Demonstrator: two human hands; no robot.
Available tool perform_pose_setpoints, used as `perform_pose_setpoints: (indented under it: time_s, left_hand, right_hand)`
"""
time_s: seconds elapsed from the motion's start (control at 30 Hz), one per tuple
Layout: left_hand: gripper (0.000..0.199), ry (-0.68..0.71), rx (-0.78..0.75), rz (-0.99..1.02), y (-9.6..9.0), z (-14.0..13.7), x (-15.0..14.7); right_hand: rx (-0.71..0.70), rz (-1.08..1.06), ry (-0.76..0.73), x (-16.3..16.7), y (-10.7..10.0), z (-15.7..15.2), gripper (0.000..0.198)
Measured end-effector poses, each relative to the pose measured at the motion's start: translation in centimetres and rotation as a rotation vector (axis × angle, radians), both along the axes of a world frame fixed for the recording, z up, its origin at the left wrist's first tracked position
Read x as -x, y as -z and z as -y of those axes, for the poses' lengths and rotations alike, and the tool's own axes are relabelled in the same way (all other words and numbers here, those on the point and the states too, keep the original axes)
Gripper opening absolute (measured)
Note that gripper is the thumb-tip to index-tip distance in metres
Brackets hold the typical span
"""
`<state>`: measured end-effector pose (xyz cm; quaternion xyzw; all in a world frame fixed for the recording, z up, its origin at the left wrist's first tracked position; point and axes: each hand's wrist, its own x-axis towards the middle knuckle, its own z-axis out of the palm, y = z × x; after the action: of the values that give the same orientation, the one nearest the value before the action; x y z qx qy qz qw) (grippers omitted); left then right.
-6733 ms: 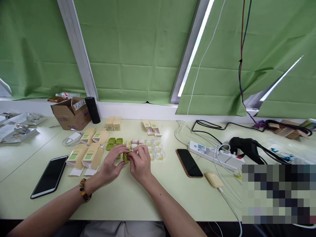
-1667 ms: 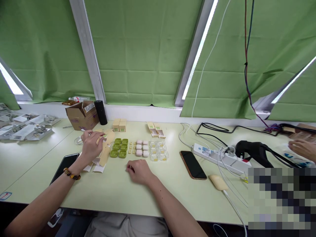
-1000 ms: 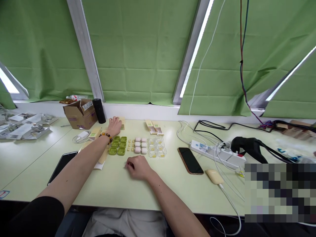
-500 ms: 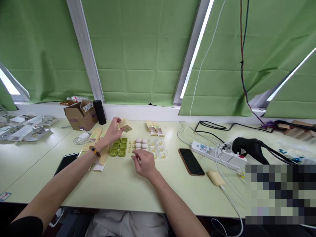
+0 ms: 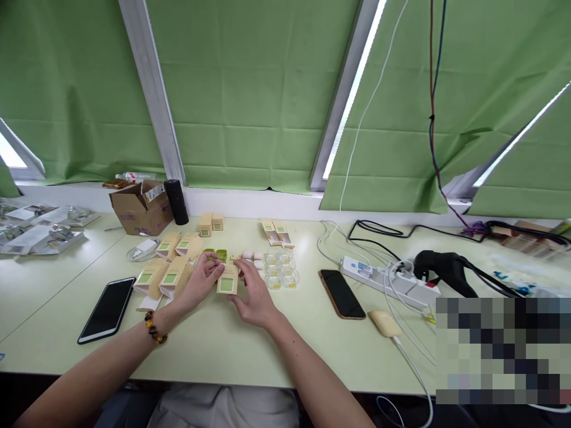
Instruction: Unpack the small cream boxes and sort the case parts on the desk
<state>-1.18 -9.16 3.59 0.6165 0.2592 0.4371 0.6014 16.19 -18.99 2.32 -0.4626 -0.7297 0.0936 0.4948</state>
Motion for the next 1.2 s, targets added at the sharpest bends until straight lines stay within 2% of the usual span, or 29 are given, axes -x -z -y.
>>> perform_pose_setpoints:
  time_s: [0.13, 0.27, 0.4, 0.53, 0.63, 0.77, 0.93, 1.0, 1.07, 1.13, 1.2]
  left_hand:
    - [0.048, 0.126, 0.202, 0.146, 0.9, 0.7, 0.5]
    - [0.042, 0.346, 0.372, 0.243, 1.4, 1.1, 1.0]
    - [0.044, 0.613, 0.437, 0.271, 0.7, 1.4, 1.4]
    - [0.049, 0.683, 0.429, 0.3, 0.1, 1.5, 1.7]
    - [0.049, 0.63, 0.368, 0.309, -0.1, 1.4, 1.9]
    - [0.049, 0.47, 0.255, 0.227, 0.1, 1.2, 1.7]
    - [0.068, 0.094, -0.011, -0.018, 1.2, 1.2, 1.2]
    - [0.065, -0.063, -0.215, -0.151, 1.6, 1.4, 1.3]
    - [0.056, -0.183, -0.51, -0.244, 1.8, 1.6, 1.6]
    - [0.05, -0.266, -0.8, -0.283, 1.7, 1.9, 1.9]
    - [0.048, -0.306, -0.995, -0.313, 1.4, 2.2, 2.1]
  right_hand:
    - [-0.061, -0.051, 0.014, 0.2, 0.6, -0.4, 0.072]
    - [-0.112, -0.08, 0.022, 0.2, 0.3, -0.3, 0.07]
    - [-0.15, -0.09, 0.059, 0.1, 0.0, 0.0, 0.07]
    - [-0.132, -0.078, 0.055, 0.1, -0.2, 0.2, 0.074]
    - [-0.125, -0.085, 0.044, 0.2, -0.2, 0.3, 0.076]
    - [-0.128, -0.111, 0.044, 0.2, -0.3, 0.3, 0.077]
    - [-0.065, -0.187, 0.073, 0.1, -0.3, 0.2, 0.067]
    - [-0.033, -0.219, 0.101, 0.1, -0.3, 0.2, 0.066]
    - [-0.008, -0.229, 0.103, 0.0, -0.4, 0.1, 0.063]
    - [0.018, -0.22, 0.071, -0.1, -0.5, 0.0, 0.058]
    - [0.032, -0.221, 0.03, -0.1, -0.5, 0.0, 0.053]
